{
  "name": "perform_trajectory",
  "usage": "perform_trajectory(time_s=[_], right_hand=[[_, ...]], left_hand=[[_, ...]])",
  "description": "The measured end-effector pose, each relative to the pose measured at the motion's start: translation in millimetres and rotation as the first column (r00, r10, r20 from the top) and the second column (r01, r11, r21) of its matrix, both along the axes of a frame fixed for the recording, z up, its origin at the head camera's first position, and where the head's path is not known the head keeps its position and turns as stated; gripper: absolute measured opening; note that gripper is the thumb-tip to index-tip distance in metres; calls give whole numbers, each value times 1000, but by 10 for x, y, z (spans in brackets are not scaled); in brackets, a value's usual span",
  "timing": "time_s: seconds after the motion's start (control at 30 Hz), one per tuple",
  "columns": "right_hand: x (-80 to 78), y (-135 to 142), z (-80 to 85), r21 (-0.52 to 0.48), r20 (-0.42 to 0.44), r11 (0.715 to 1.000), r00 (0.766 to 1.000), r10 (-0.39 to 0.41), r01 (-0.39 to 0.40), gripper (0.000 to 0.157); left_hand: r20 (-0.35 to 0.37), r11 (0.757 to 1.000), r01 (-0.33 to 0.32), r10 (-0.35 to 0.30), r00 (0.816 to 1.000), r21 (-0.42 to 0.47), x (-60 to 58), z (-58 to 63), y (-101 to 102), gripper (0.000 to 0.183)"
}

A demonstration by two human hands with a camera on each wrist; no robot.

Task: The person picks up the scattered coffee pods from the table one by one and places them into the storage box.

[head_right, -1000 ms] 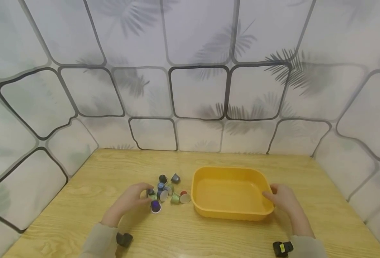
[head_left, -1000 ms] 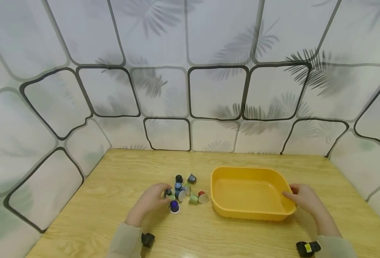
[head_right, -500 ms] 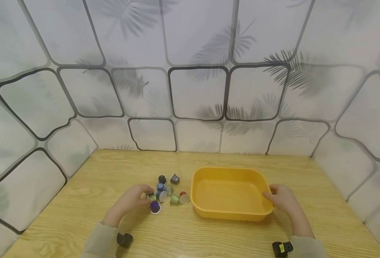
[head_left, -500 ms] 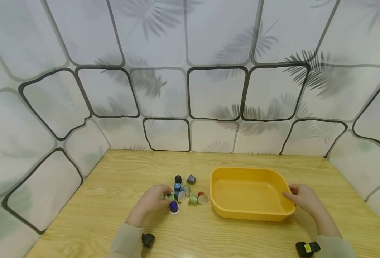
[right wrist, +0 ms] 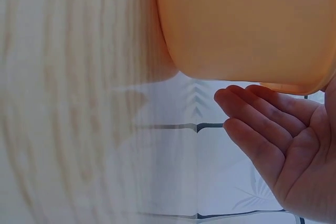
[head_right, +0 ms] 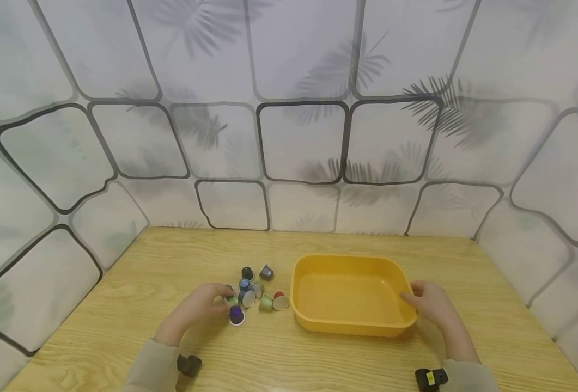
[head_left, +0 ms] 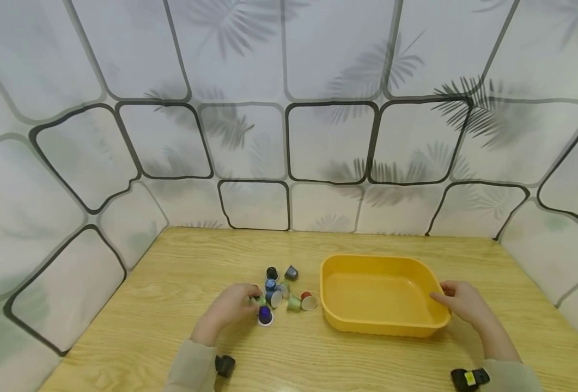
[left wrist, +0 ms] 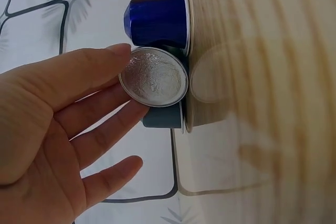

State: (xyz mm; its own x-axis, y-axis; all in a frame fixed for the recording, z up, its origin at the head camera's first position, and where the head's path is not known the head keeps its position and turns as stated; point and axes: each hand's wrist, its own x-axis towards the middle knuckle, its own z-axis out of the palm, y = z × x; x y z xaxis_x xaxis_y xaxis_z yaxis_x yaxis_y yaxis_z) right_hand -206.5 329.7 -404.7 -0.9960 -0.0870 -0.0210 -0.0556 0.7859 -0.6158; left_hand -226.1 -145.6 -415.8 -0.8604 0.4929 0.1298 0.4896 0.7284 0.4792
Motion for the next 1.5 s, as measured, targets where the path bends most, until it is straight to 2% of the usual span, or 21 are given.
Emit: perform_trajectory(time_s=[0.37, 0.8, 1.1, 1.23, 1.37, 1.5], right_hand=[[-19, 8, -28, -2, 1, 1000, 1000, -5, 5, 41], [-44, 42, -33, 3, 24, 1000, 999, -23, 23, 50], [-54, 47, -32, -3, 50, 1000, 999, -18, 18, 50], [-65, 42, -31, 0, 40, 1000, 999, -12, 12, 48], [-64, 40, -31, -5, 67, 1000, 998, -12, 12, 49], [-59, 41, -28, 7, 75, 1000, 997, -21, 21, 50]], left_hand=[[43, 999, -23, 24, 999, -30, 23, -15, -14, 25], [96, 1000, 0, 3, 995, -27, -20, -3, -64, 34], [129, 1000, 0, 2, 992, -10, 0, -19, -96, 21], [127, 1000, 19, -19, 992, 4, 11, -6, -97, 25], [126, 998, 59, -57, 990, -10, 13, -2, -93, 34], [125, 997, 77, -73, 989, -24, 9, -7, -78, 35]])
